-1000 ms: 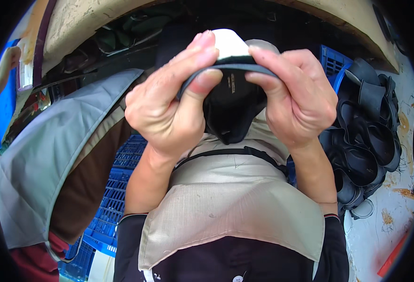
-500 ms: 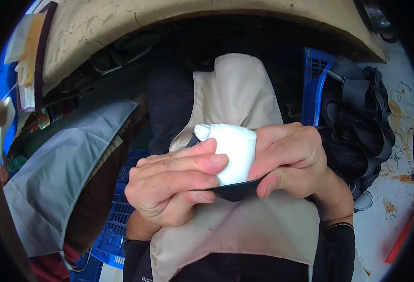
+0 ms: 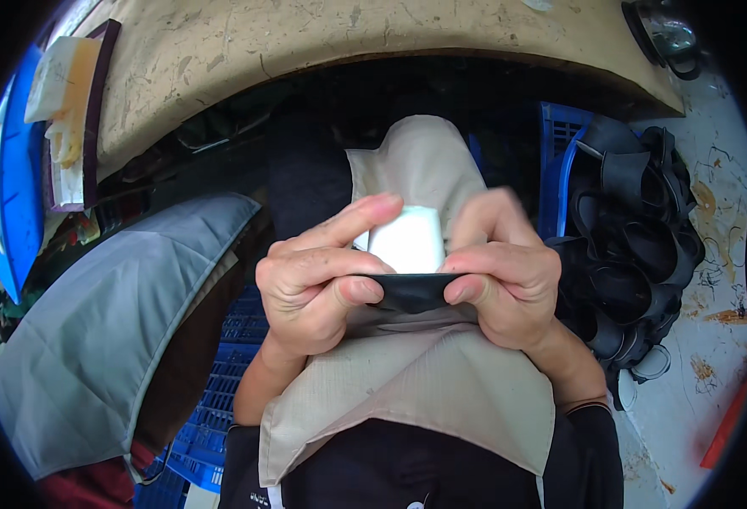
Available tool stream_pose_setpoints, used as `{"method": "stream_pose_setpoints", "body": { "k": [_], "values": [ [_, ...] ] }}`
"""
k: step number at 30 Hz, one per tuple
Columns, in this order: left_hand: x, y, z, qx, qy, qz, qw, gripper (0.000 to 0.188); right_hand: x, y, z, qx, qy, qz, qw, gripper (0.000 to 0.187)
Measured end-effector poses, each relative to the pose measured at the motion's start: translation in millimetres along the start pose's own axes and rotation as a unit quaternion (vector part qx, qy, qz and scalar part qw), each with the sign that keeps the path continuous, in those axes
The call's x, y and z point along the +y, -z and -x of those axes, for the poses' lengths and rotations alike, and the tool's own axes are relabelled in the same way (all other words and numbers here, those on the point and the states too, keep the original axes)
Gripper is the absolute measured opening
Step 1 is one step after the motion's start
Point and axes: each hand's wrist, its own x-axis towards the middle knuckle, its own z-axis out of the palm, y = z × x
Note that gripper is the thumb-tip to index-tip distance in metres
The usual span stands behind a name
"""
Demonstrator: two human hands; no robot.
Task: Assembling shoe components by applying adhesive and fitting the upper onto the sole and last.
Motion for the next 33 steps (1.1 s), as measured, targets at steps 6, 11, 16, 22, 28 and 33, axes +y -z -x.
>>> {"method": "stream_pose_setpoints", "body": {
  "k": [6, 11, 16, 22, 28, 33],
  "values": [
    [4, -9, -1, 0.029, -0.005, -0.047, 0.998, 0.014, 2, 0, -8, -0.007, -0.018, -0.054, 0.998, 0.025],
    [10, -12, 8, 0.074, 0.03, 0.007, 0.997, 0.012, 3, -8, -5, -0.005, 0.024, -0.001, 1.0, 0.026],
    [7, -3, 16, 0.109, 0.1, 0.051, 0.988, 0.01, 1, -16, -7, -0.032, -0.095, -0.053, 0.994, 0.024],
    [2, 2, 11, 0.16, 0.116, 0.08, 0.977, 0.012, 11, -22, -24, -0.041, -0.132, -0.107, 0.985, 0.011],
    [7, 1, 0, 0.214, 0.145, 0.034, 0.965, 0.015, 14, -23, -46, -0.042, -0.17, -0.11, 0.978, 0.013],
    [-3, 7, -15, 0.224, 0.149, 0.024, 0.963, 0.019, 18, -20, -67, -0.032, -0.231, -0.139, 0.962, 0.016]
  ]
}}
